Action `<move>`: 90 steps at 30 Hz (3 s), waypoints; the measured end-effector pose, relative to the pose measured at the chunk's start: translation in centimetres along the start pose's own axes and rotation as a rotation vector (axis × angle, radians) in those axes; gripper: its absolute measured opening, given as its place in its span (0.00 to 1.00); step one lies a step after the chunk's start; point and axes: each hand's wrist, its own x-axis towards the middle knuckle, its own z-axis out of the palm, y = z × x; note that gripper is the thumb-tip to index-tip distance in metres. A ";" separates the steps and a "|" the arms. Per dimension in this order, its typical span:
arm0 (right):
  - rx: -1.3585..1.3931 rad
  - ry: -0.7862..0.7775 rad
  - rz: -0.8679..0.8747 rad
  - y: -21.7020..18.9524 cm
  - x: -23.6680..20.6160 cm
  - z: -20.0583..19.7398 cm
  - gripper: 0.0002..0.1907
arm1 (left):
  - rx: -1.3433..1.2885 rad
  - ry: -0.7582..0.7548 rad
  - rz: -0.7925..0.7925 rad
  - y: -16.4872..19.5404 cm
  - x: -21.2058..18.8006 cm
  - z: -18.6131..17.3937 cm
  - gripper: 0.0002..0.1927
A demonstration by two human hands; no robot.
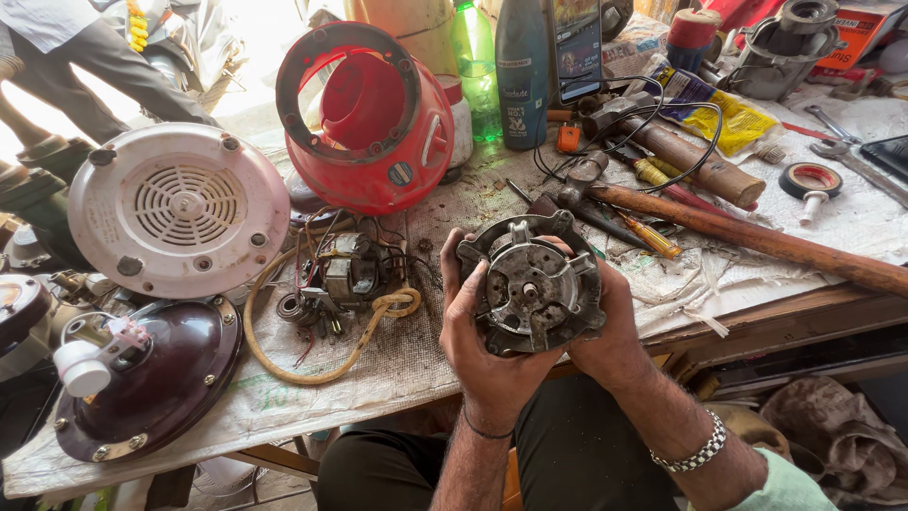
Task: The person disassembles a small electrical motor component using a screwdriver and hammer, then cleans the parts with a sanding block. They remove screws, separate the housing, and sand the internal surfaces before placing the parts back on the workbench.
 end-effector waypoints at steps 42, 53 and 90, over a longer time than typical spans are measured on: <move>-1.573 -0.297 0.256 2.7 6.7 -11.4 0.26 | 0.566 -0.255 -0.232 -1.1 3.9 0.6 0.44; -1.734 -0.453 0.282 3.0 8.2 -11.2 0.19 | 0.545 -0.309 -0.189 -0.9 4.2 0.0 0.45; -0.775 -0.042 -0.113 -5.7 -5.9 -8.0 0.22 | 0.373 0.015 -0.096 -0.3 4.8 -0.7 0.41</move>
